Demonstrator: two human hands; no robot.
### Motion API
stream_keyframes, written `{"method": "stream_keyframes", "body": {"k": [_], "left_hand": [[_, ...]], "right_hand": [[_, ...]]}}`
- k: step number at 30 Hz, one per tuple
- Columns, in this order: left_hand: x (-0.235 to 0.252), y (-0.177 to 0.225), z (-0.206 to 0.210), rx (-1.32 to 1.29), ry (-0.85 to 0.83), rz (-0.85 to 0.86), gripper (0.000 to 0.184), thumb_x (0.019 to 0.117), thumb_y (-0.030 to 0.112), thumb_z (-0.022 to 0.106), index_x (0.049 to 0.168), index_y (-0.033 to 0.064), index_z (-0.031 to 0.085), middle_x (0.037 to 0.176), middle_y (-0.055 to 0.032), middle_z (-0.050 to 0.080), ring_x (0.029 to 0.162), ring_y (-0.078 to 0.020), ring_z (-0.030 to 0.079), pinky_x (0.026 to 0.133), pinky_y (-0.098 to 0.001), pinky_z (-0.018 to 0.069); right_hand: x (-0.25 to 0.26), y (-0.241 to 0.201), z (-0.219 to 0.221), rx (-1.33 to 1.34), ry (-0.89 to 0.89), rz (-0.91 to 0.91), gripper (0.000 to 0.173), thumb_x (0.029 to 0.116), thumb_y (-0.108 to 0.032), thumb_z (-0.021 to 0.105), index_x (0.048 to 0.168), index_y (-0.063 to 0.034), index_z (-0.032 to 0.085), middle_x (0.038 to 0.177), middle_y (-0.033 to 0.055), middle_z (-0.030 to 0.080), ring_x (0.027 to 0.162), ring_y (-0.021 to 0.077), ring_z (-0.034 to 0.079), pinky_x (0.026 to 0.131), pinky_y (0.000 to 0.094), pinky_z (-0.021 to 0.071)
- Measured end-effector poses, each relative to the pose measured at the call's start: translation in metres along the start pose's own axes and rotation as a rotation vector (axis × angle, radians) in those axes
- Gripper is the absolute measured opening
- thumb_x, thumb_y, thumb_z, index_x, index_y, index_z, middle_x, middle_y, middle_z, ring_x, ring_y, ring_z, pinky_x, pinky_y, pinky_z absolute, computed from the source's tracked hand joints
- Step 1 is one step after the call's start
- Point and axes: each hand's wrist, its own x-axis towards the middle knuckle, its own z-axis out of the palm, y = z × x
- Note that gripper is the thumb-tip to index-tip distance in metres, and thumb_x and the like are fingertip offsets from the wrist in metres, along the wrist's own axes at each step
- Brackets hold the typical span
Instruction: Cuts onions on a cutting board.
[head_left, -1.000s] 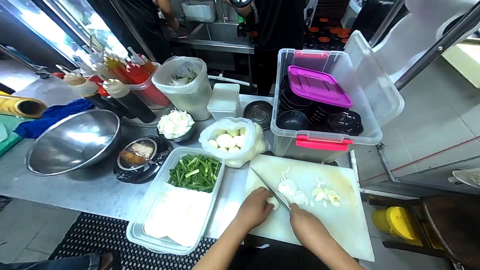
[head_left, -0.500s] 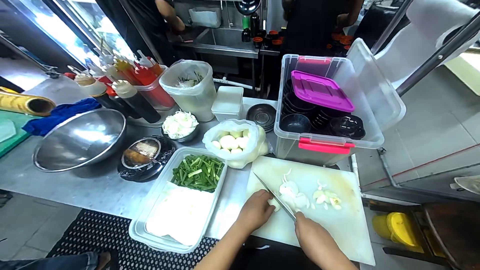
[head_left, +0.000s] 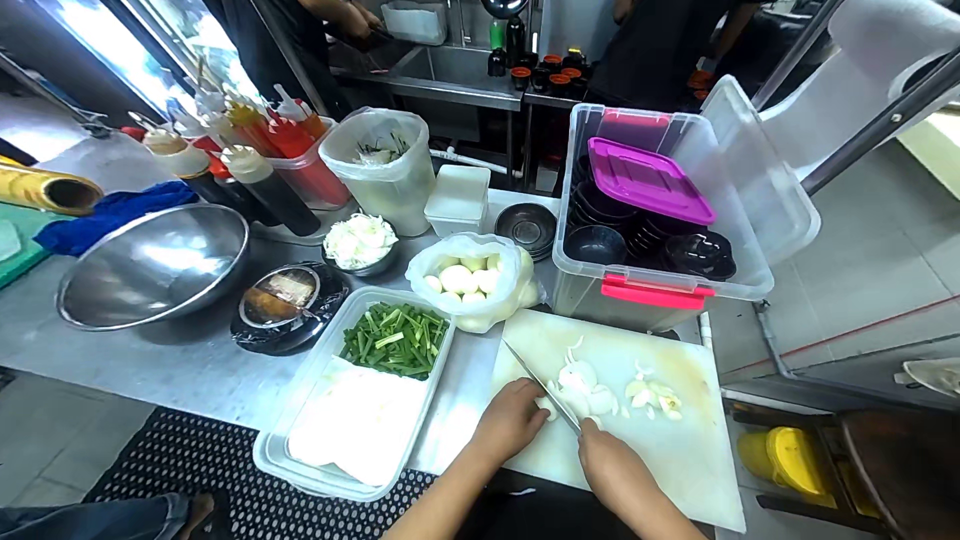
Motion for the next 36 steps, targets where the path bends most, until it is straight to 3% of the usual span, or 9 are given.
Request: {"method": "stream_keyframes", "body": {"k": [4, 10, 17, 25, 32, 36], "left_hand": [[0.0, -0.001, 0.002, -0.013, 0.015, -0.001, 0.036, 0.0997, 0.039, 0.06, 0.123, 0.0122, 0.069, 0.129, -0.0063, 0.067, 0.123, -0.0171, 0.061, 0.11, -0.0349, 0.0476], [-0.003, 0.002, 0.001, -0.006, 0.021, -0.044, 0.038, 0.0988, 0.041, 0.06, 0.12, 0.0109, 0.069, 0.122, -0.007, 0.067, 0.115, -0.0187, 0.064, 0.105, -0.0349, 0.0507], [-0.005, -0.001, 0.008, -0.021, 0.082, -0.02, 0.036, 0.0992, 0.041, 0.061, 0.119, 0.0128, 0.07, 0.122, -0.0043, 0.069, 0.117, -0.0153, 0.064, 0.106, -0.0334, 0.0505], [-0.009, -0.005, 0.014, -0.007, 0.146, 0.0, 0.036, 0.0995, 0.044, 0.06, 0.115, 0.0125, 0.071, 0.121, -0.0039, 0.069, 0.119, -0.0144, 0.063, 0.106, -0.0319, 0.0503], [-0.01, -0.002, 0.014, -0.023, 0.156, -0.009, 0.035, 0.099, 0.041, 0.061, 0.116, 0.0127, 0.072, 0.121, -0.0044, 0.069, 0.119, -0.0146, 0.063, 0.106, -0.0328, 0.0503], [-0.011, -0.005, 0.017, -0.013, 0.196, 0.012, 0.036, 0.0987, 0.042, 0.062, 0.116, 0.0127, 0.072, 0.118, -0.005, 0.07, 0.115, -0.0159, 0.065, 0.104, -0.033, 0.052]], "right_hand": [[0.019, -0.012, -0.006, -0.01, -0.016, -0.009, 0.034, 0.109, -0.025, 0.036, 0.133, -0.0079, 0.051, 0.109, 0.0175, 0.07, 0.103, 0.0355, 0.072, 0.084, 0.0536, 0.0587], [-0.013, -0.005, -0.019, -0.044, -0.039, 0.01, 0.031, 0.109, -0.027, 0.038, 0.129, -0.0088, 0.052, 0.105, 0.0161, 0.071, 0.098, 0.0343, 0.073, 0.081, 0.0516, 0.0597], [0.021, -0.015, 0.001, -0.022, -0.005, -0.014, 0.032, 0.1088, -0.024, 0.036, 0.132, -0.0077, 0.051, 0.108, 0.0165, 0.07, 0.101, 0.0343, 0.072, 0.083, 0.0517, 0.0596], [-0.014, -0.01, -0.011, -0.057, -0.017, 0.005, 0.031, 0.1091, -0.027, 0.037, 0.13, -0.0092, 0.052, 0.102, 0.0159, 0.071, 0.097, 0.0344, 0.074, 0.079, 0.0508, 0.0602], [0.022, -0.021, 0.0, -0.017, -0.01, -0.023, 0.032, 0.1084, -0.023, 0.037, 0.132, -0.0065, 0.051, 0.109, 0.0179, 0.07, 0.103, 0.0356, 0.072, 0.085, 0.053, 0.0589], [0.01, -0.017, -0.011, -0.041, -0.01, -0.016, 0.032, 0.1089, -0.025, 0.036, 0.132, -0.0083, 0.051, 0.108, 0.0162, 0.07, 0.103, 0.0339, 0.072, 0.084, 0.0515, 0.059]]}}
